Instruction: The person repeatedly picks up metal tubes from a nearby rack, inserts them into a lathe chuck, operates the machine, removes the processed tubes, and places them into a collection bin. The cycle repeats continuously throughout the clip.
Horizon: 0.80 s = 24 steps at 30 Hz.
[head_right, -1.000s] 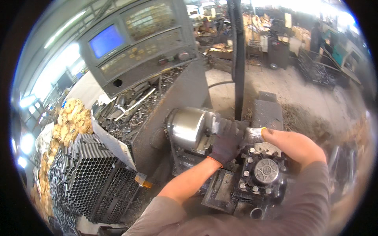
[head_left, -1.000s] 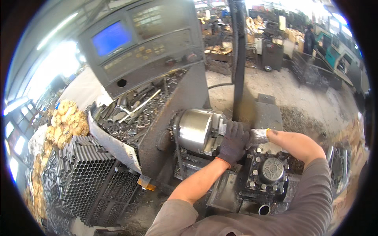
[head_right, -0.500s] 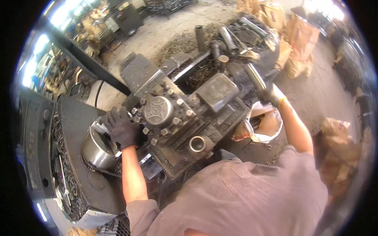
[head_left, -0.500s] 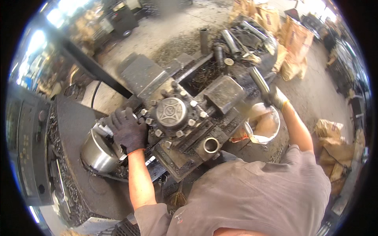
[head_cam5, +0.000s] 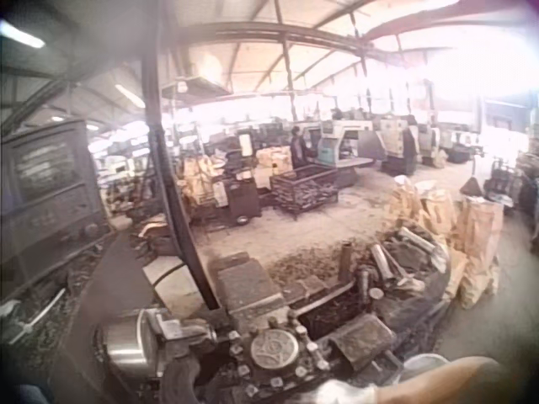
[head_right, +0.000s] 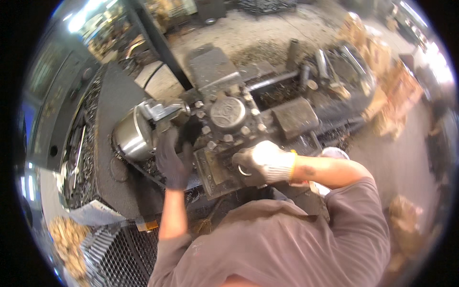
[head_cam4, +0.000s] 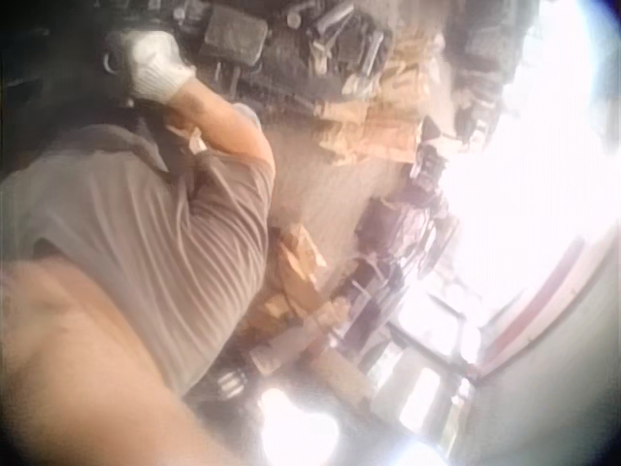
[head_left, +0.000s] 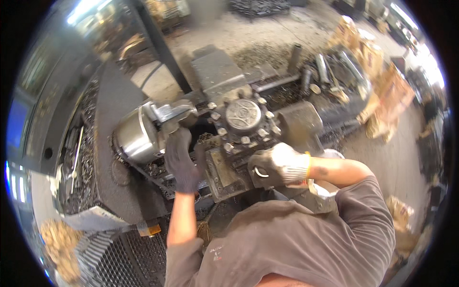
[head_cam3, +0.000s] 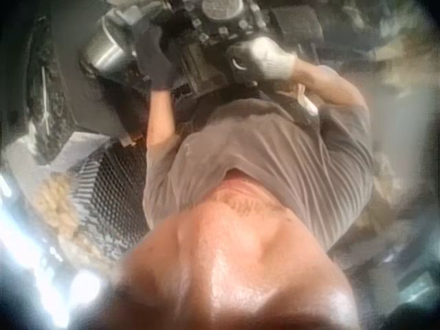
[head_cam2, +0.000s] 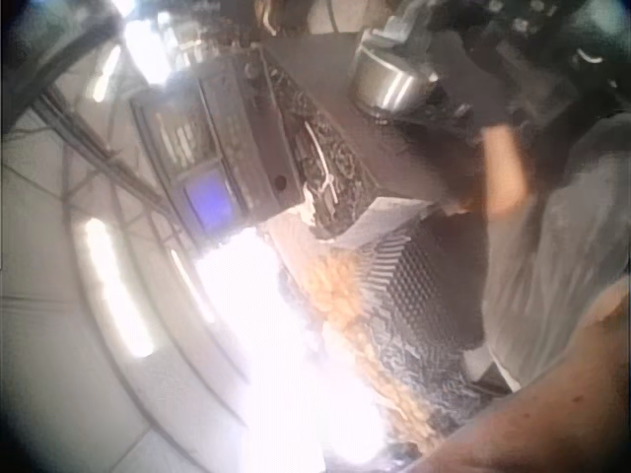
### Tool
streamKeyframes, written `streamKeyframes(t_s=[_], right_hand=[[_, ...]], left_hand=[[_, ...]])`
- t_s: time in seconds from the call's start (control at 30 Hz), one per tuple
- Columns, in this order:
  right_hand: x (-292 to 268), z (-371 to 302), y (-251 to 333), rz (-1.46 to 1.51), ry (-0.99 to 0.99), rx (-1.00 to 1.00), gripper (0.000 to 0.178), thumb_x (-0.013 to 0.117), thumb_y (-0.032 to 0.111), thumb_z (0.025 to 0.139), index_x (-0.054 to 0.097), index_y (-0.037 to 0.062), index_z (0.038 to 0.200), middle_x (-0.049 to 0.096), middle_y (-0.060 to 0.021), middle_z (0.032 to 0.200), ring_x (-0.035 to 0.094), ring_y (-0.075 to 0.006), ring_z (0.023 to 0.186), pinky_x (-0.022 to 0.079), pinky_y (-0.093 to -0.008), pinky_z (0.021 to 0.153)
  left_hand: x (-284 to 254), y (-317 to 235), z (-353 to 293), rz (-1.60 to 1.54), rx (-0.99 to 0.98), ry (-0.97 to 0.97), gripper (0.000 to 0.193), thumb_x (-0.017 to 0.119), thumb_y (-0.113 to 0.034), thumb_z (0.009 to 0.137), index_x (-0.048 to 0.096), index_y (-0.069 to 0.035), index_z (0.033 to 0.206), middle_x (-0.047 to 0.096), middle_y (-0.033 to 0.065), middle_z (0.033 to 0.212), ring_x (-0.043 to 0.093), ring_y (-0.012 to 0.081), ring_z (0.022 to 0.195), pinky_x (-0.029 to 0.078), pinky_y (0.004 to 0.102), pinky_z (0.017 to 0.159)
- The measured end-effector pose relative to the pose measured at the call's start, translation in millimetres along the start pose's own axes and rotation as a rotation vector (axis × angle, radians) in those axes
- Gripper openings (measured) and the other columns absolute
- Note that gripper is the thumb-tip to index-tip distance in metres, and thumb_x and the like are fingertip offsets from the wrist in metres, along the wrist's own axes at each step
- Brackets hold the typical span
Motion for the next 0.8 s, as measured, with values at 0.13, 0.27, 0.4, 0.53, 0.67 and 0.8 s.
streamKeyframes(t_s=[0.13, 0.27, 0.4, 0.53, 0.67, 0.8], right_hand=[[-81, 30, -5, 0.325, -0.141, -0.251, 0.033, 0.085, 0.011, 0.082, 0.072, 0.0014, 0.111, 0.078, -0.0164, 0.094, 0.078, -0.0274, 0.08, 0.065, -0.0395, 0.066], [-117, 133, -70, -0.392, 0.034, -0.043, 0.034, 0.081, 0.012, 0.085, 0.072, 0.002, 0.116, 0.078, -0.0141, 0.089, 0.076, -0.0281, 0.069, 0.063, -0.0373, 0.06], [-81, 202, -159, -0.887, 0.126, 0.109, 0.023, 0.076, 0.019, 0.073, 0.076, 0.0062, 0.092, 0.074, -0.0177, 0.079, 0.075, -0.0364, 0.074, 0.06, -0.0458, 0.066], [-34, 209, -226, -0.415, 0.425, 0.1, 0.038, 0.08, 0.028, 0.08, 0.078, 0.0057, 0.111, 0.073, -0.015, 0.078, 0.072, -0.0301, 0.068, 0.058, -0.0423, 0.064], [-11, 217, -245, -0.198, 0.508, 0.152, 0.034, 0.074, 0.013, 0.093, 0.073, 0.0029, 0.125, 0.077, -0.0069, 0.089, 0.067, -0.0162, 0.064, 0.057, -0.0334, 0.058], [11, 254, -222, 0.176, 0.559, 0.276, 0.039, 0.07, 0.018, 0.097, 0.066, 0.005, 0.134, 0.076, -0.0078, 0.098, 0.068, -0.0179, 0.075, 0.059, -0.0336, 0.065]], left_hand=[[-25, 36, -173, -0.191, -0.656, 0.213, 0.034, 0.073, -0.022, 0.095, 0.072, -0.006, 0.125, 0.077, 0.0157, 0.112, 0.075, 0.0334, 0.104, 0.057, 0.0451, 0.098], [-55, 97, -342, -1.038, -1.514, -0.553, 0.03, 0.067, -0.032, 0.1, 0.068, -0.008, 0.118, 0.071, 0.0075, 0.107, 0.067, 0.0233, 0.091, 0.057, 0.0428, 0.08], [-130, 107, -379, -0.655, -1.584, -0.915, 0.026, 0.064, -0.039, 0.102, 0.065, -0.014, 0.111, 0.061, 0.0016, 0.097, 0.059, 0.0193, 0.083, 0.053, 0.0405, 0.075], [-166, 97, -340, -0.613, -1.652, -1.08, 0.024, 0.062, -0.042, 0.103, 0.061, -0.018, 0.1, 0.052, -0.0021, 0.086, 0.052, 0.016, 0.074, 0.047, 0.036, 0.071], [-183, 102, -320, -0.857, -1.707, -1.013, 0.026, 0.058, -0.043, 0.105, 0.054, -0.022, 0.091, 0.044, -0.0071, 0.075, 0.044, 0.0126, 0.068, 0.041, 0.0345, 0.069], [-189, 116, -347, -0.947, -1.784, -0.89, 0.022, 0.054, -0.038, 0.107, 0.062, -0.019, 0.099, 0.052, -0.0054, 0.079, 0.052, 0.0148, 0.073, 0.047, 0.0355, 0.072]])
Point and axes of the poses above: each hand's wrist, its own z-axis towards the middle knuckle, its own x-axis out of the palm, y = z × x, the point moved 4 cm from there along z, towards the middle knuckle
